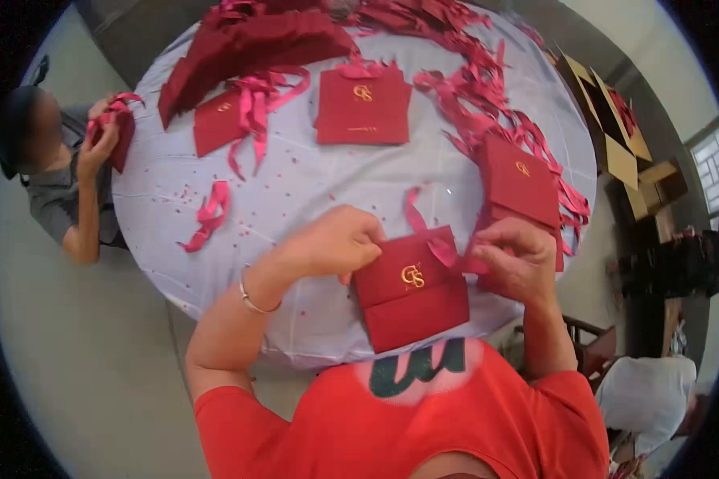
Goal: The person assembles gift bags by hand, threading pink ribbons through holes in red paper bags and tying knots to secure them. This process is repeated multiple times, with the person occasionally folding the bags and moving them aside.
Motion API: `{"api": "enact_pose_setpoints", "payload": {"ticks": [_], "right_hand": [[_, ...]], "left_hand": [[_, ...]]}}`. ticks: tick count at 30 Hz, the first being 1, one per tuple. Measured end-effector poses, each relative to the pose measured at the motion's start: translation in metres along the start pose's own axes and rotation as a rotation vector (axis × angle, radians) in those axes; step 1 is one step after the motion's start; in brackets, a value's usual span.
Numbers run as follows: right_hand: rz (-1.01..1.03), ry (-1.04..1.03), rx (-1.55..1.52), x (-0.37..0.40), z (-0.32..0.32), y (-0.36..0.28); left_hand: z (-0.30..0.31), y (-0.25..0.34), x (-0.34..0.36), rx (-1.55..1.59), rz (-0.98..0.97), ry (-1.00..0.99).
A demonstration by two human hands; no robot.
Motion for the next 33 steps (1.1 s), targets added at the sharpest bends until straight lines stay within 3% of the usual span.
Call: {"api": "enact_pose_setpoints", "payload": {"ticks": [8, 10, 16, 18, 20, 33], "right_hand": [[-0.08, -0.053, -0.113, 0.001, -0.001, 0.009], [0.037, -0.082, 0.032, -0.003, -0.001, 0.002], [0.09, -0.12, -0.001, -0.011, -0.022, -0.002], [-0.025, -0.146, -0.082, -0.008, -0.032, 0.004], [0.132, -0.213, 0.027, -0.01, -0.038, 0.003], [0.02, -0.253, -0.051, -0.012, -0.043, 0.018]], "left_hand": [[-0.003, 0.002, 0.0, 0.178, 0.041, -0.078], [-0.003, 0.003, 0.002, 0.193, 0.043, -0.087], [-0.002, 0.006, 0.004, 0.233, 0.059, -0.137], [-0.001, 0.007, 0.004, 0.228, 0.054, -0.179], [0.0, 0.009, 0.006, 0.235, 0.05, -0.203], [-0.01, 0.003, 0.003, 0.346, 0.132, -0.314]]}}
Point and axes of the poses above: each hand's wrist, its own x-axis away from the middle knuckle, its own z-axis out of the back of the hand, y = z × x, the point moved 3 cm from there along -x, towards the middle knuckle, and after that the axes turned 1 degree about y, right-handed, at the moved point
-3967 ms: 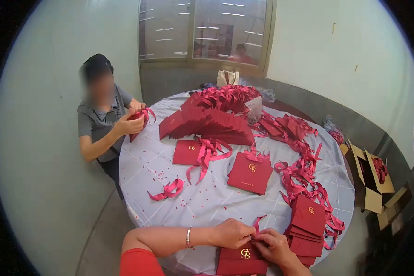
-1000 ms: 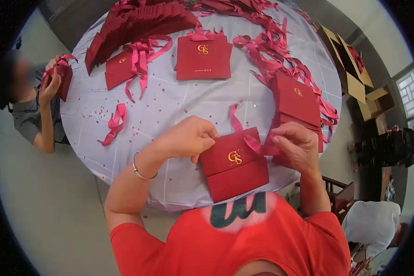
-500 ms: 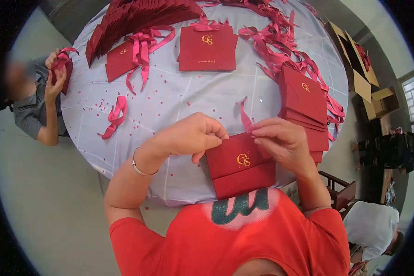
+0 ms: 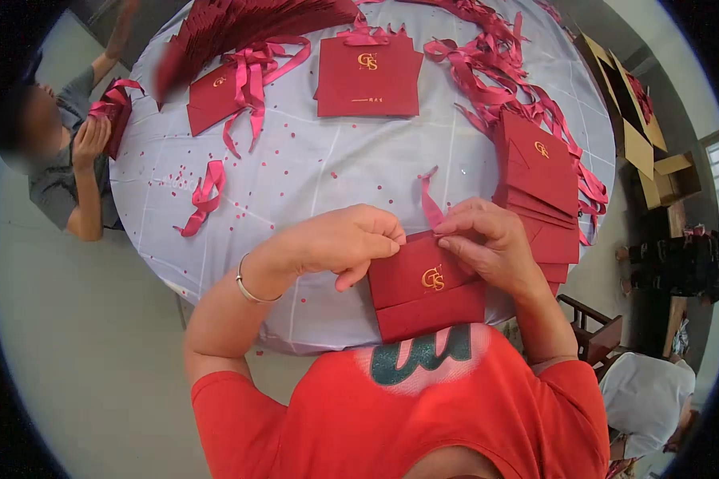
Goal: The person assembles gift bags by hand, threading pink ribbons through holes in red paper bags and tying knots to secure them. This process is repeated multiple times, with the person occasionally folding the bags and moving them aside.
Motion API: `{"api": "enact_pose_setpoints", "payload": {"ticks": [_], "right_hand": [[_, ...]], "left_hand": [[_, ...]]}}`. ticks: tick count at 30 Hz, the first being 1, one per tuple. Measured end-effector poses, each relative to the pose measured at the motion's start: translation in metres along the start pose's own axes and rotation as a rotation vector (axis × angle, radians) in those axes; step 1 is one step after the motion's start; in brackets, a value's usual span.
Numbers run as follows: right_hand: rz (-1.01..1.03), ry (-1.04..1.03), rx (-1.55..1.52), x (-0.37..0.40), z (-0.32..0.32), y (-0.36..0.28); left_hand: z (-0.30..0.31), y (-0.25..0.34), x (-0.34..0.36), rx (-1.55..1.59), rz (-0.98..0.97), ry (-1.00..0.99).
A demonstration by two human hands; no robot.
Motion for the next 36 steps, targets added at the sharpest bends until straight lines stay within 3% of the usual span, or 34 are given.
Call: {"api": "enact_pose_setpoints", "payload": {"ticks": [3, 6, 8, 11, 18, 20, 24, 30, 36], "right_hand": [[-0.095, -0.02, -0.053, 0.0, -0.001, 0.007], [0.073, -0.018, 0.016, -0.002, -0.001, 0.007], [-0.138, -0.04, -0.127, 0.0, -0.002, 0.009], [-0.053, -0.044, -0.095, -0.001, -0.002, 0.009], [-0.134, -0.03, -0.031, 0.002, 0.0, 0.013], [-0.059, 0.0, -0.057, 0.0, 0.0, 0.009], [-0.315, -0.049, -0.309, 0.005, -0.002, 0.005], [-0.142, -0.009, -0.185, 0.004, -0.003, 0.012], [-0.158, 0.013, -0.166, 0.005, -0.005, 0.016]], "left_hand": [[0.001, 0.0, -0.001, 0.022, -0.028, -0.044], [0.002, 0.0, -0.001, 0.08, -0.03, -0.076], [0.003, -0.002, -0.002, 0.109, -0.042, -0.093], [0.003, -0.003, -0.003, 0.149, -0.061, -0.119], [-0.001, -0.007, -0.006, 0.118, -0.106, -0.08], [-0.001, -0.007, -0.006, 0.117, -0.158, -0.102], [-0.002, -0.01, -0.006, 0.115, -0.172, -0.101], [-0.008, -0.006, -0.005, 0.038, -0.189, 0.003], [-0.008, -0.005, -0.005, -0.031, -0.181, 0.064]]}}
Point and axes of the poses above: each hand's wrist, its own x-axis away from the middle knuckle, its own z-axis out of the back of the hand, y = z × x, the point moved 3 cm from there along -x, towards the middle knuckle, and after that the axes turned 1 degree about y, right-handed, at the moved point
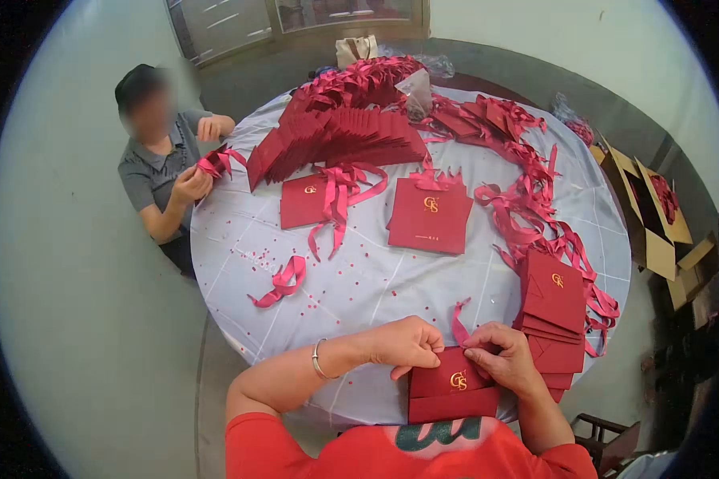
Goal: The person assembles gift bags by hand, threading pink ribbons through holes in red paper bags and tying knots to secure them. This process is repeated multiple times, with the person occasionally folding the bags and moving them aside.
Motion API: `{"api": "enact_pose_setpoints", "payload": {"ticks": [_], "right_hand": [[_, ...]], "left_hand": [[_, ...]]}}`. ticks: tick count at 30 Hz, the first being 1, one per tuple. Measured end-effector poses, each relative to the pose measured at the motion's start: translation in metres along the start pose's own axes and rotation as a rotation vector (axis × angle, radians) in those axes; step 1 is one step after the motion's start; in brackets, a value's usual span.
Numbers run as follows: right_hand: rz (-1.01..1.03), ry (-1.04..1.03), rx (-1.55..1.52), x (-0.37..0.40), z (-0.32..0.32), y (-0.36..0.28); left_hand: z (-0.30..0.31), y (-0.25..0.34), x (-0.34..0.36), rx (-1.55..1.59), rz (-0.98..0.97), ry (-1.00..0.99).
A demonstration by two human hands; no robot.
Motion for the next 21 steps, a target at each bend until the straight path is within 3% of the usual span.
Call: {"api": "enact_pose_setpoints", "payload": {"ticks": [21], "right_hand": [[0.112, 0.051, 0.102, 0.0011, -0.0022, 0.0014]], "left_hand": [[-0.0032, -0.0026, -0.0007, -0.112, -0.037, 0.118]]}}
Point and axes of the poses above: each hand's wrist, its own x-axis away from the middle knuckle, its own z-axis out of the back of the hand, y = z × x, the point moved 3 cm from there along -x, towards the middle knuckle, and after that the axes turned 1 degree about y, right-handed, at the moved point
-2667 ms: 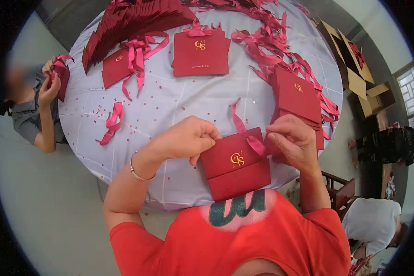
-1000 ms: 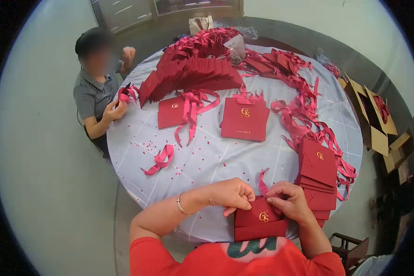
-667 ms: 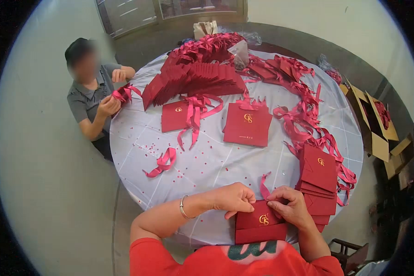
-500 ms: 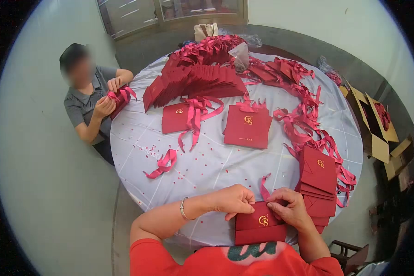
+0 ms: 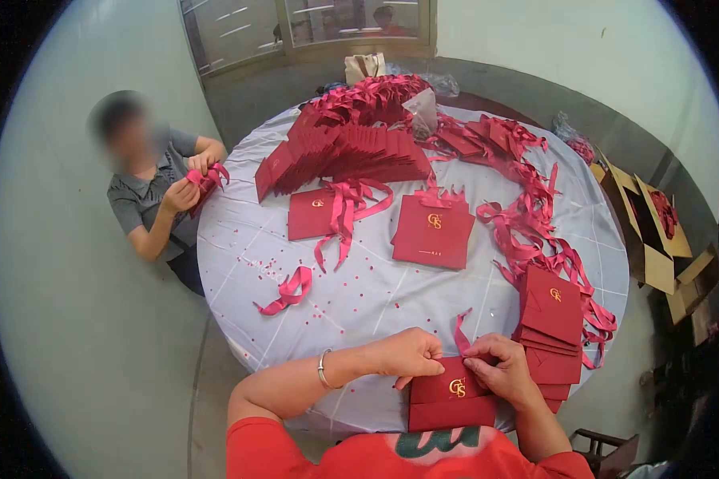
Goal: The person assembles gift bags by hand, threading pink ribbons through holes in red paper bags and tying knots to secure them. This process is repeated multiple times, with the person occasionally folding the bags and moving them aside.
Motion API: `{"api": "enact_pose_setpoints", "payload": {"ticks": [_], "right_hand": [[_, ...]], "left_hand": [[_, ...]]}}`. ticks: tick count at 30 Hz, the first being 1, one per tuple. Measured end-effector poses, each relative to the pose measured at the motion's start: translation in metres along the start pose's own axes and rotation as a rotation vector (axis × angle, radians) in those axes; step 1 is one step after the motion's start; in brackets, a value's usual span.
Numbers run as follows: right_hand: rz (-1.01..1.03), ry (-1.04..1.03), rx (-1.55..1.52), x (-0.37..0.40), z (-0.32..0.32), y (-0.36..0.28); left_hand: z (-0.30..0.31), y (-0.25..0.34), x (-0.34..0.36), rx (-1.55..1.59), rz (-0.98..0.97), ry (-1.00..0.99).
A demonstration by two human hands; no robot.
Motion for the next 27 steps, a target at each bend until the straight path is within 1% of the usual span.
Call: {"api": "enact_pose_setpoints", "payload": {"ticks": [4, 6, 10, 13, 15, 17, 19, 21, 23, 27], "right_hand": [[0.047, 0.019, 0.078, -0.001, -0.001, -0.013], [0.153, 0.097, 0.104, 0.0, -0.001, -0.016], [0.213, 0.139, 0.19, 0.003, 0.0, -0.022], [0.334, 0.15, 0.277, 0.005, -0.002, -0.027], [0.509, 0.064, 0.442, 0.007, -0.001, -0.031], [0.591, 0.028, 0.403, 0.009, -0.004, -0.036], [0.641, -0.025, 0.356, 0.009, -0.007, -0.058], [0.635, -0.049, 0.381, 0.008, -0.013, -0.069], [0.583, -0.092, 0.425, 0.009, -0.017, -0.078], [0.595, -0.097, 0.525, 0.007, -0.025, -0.064]], "left_hand": [[0.0, -0.001, -0.001, -0.012, -0.023, 0.006], [0.001, -0.002, -0.001, 0.02, -0.014, -0.005], [0.002, -0.003, -0.001, 0.022, -0.017, -0.026], [0.001, -0.006, -0.001, 0.05, -0.025, -0.04], [0.0, -0.01, -0.003, 0.012, -0.056, -0.017], [-0.001, -0.008, -0.002, -0.02, -0.035, -0.01], [0.0, -0.011, -0.006, -0.064, -0.068, 0.022], [-0.001, -0.015, -0.007, -0.109, 0.003, 0.022], [-0.002, -0.007, -0.001, -0.117, -0.015, 0.029], [-0.001, -0.008, -0.002, -0.106, -0.052, 0.033]]}}
Point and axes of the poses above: each hand's wrist, its own x-axis away from the middle knuckle, its own z-axis out of the back of the hand, y = z × x, the point moved 3 cm from there along -x, towards the middle knuckle, and after that the axes turned 1 degree about y, right-handed, at the moved point
